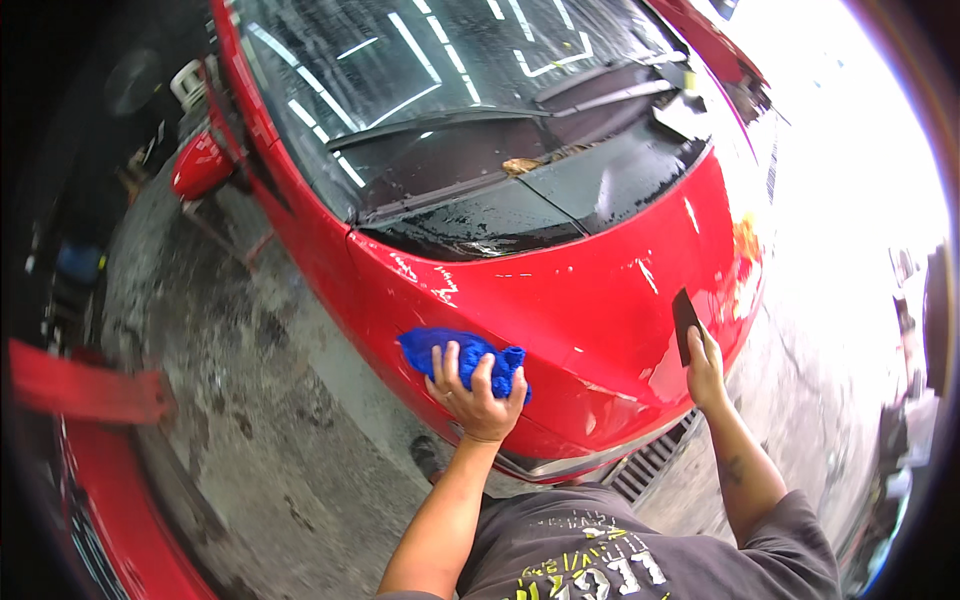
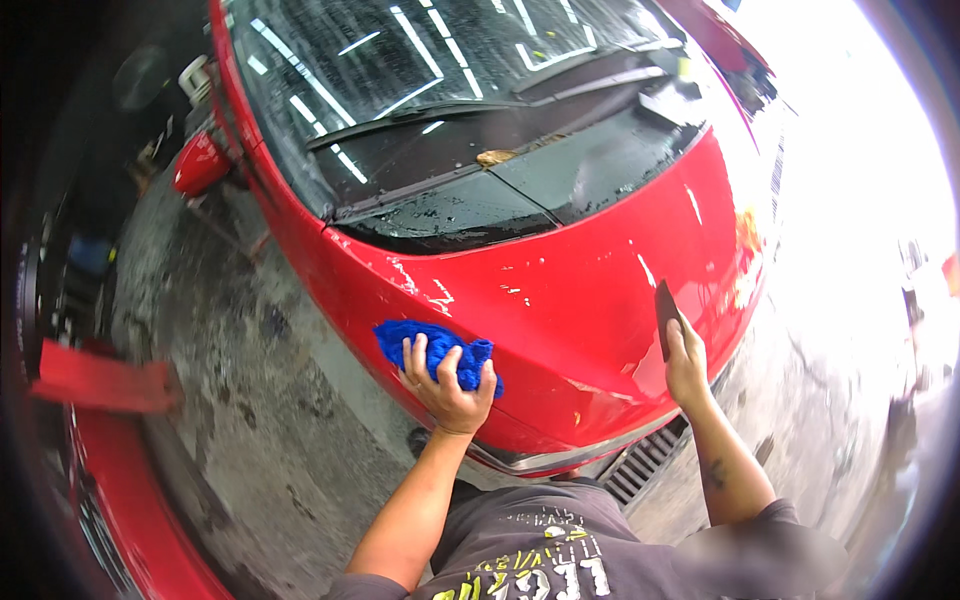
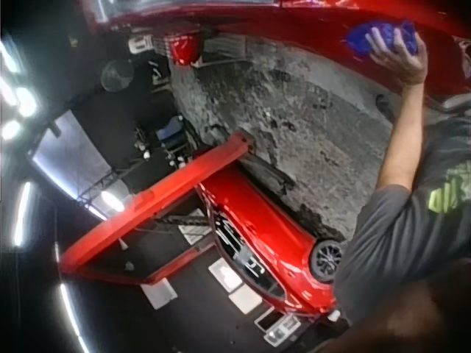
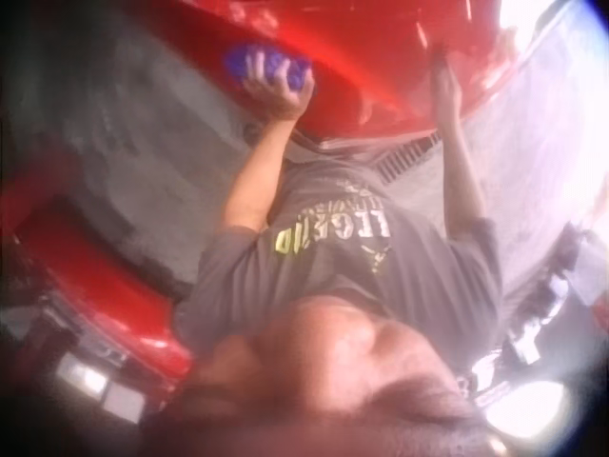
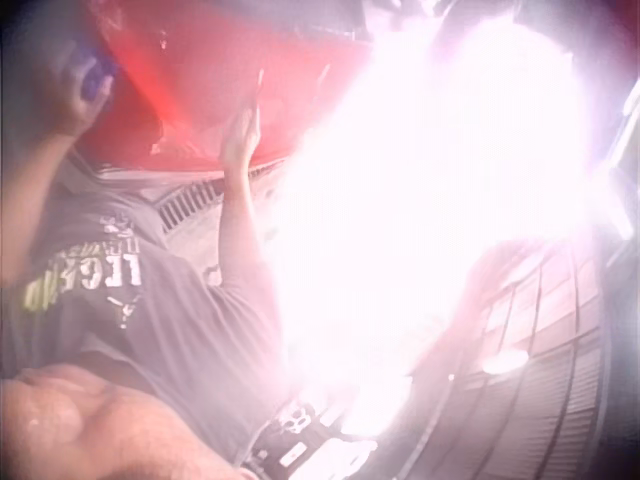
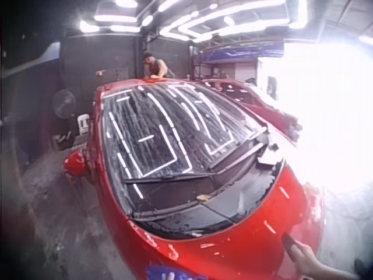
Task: The person scrubs the hood of a red car with a sanding block and wipes the surface with a blue cloth. They repeatedly dip the sanding block into a bucket of water and continue scrubbing and wiping different sections of the hood.
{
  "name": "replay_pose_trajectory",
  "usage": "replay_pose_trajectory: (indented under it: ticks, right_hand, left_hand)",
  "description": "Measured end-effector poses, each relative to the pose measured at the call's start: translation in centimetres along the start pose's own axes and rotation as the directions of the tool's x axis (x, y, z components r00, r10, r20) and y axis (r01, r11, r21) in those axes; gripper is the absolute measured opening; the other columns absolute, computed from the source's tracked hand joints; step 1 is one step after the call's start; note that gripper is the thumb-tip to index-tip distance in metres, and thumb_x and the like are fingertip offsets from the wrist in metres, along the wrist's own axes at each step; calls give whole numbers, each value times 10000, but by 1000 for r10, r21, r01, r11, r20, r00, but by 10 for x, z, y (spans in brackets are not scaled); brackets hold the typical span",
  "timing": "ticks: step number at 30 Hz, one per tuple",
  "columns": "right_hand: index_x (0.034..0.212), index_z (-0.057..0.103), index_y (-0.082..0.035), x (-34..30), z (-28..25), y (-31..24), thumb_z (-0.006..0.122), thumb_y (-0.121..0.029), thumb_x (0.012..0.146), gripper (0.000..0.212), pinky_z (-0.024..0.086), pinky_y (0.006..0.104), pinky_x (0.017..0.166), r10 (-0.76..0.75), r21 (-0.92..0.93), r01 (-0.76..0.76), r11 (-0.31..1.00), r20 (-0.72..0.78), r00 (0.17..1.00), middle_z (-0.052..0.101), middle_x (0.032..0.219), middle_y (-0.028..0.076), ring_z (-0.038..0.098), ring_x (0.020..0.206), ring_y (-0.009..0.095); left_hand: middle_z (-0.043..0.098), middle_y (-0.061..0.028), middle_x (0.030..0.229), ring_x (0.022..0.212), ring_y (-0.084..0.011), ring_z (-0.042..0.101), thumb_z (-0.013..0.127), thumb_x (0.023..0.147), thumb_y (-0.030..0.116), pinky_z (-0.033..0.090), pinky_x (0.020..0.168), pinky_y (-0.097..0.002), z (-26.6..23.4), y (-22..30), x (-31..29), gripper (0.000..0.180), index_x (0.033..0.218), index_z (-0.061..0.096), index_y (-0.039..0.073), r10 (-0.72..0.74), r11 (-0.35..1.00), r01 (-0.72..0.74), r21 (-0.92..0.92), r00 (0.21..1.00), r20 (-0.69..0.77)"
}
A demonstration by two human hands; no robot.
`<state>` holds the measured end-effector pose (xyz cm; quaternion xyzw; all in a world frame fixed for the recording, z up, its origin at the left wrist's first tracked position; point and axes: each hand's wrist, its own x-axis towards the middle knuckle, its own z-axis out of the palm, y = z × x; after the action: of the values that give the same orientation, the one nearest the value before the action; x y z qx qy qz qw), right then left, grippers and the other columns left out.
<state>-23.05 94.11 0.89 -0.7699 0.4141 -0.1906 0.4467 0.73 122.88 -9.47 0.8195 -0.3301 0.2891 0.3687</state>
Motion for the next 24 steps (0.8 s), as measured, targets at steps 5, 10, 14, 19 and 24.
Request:
replay_pose_trajectory:
  ticks: [5,10,14,19,24]
  right_hand:
    - [1576,600,81,-120,49,42,474,-304,1235,529,449,371,1226,195,175,-155,972,-242,950,702,1508,154,635,1397,248]
    - [1830,273,-156,-211,72,3,444,-275,1252,614,546,354,1063,447,566,-191,802,-357,820,508,1726,87,658,1320,168]
    - [1812,346,-202,-237,75,-35,406,-400,1261,588,483,386,1163,500,570,-189,800,-459,735,411,1818,52,486,1560,174]
    - [1784,350,-35,-195,110,-15,427,-282,1243,600,359,448,1328,412,679,27,734,-477,776,383,1833,138,387,1668,260]
    - [1801,296,-52,-96,159,-79,439,-235,1246,602,268,395,1384,175,457,153,876,-597,783,343,1854,185,267,1737,275]
  left_hand:
    - [665,-135,1452,1467,-437,572,850,933,458,315,1257,-736,-12,-47,110,331,1080,714,195,441,892,-414,-183,885,147]
    - [732,-102,1256,1346,-372,645,859,863,359,397,1234,-662,-23,-97,228,282,951,692,150,589,801,-529,-280,779,215]
    - [723,-93,1204,1301,-358,653,838,813,328,412,1222,-636,-24,-96,216,269,938,701,134,627,779,-581,-237,731,269]
    - [757,-91,1209,1274,-321,661,842,812,349,404,1237,-575,14,14,177,277,978,785,135,750,661,-568,-490,477,459]
    - [752,-84,1227,1243,-336,668,884,774,317,459,1162,-522,55,50,196,315,1038,800,165,890,433,-637,-638,193,412]
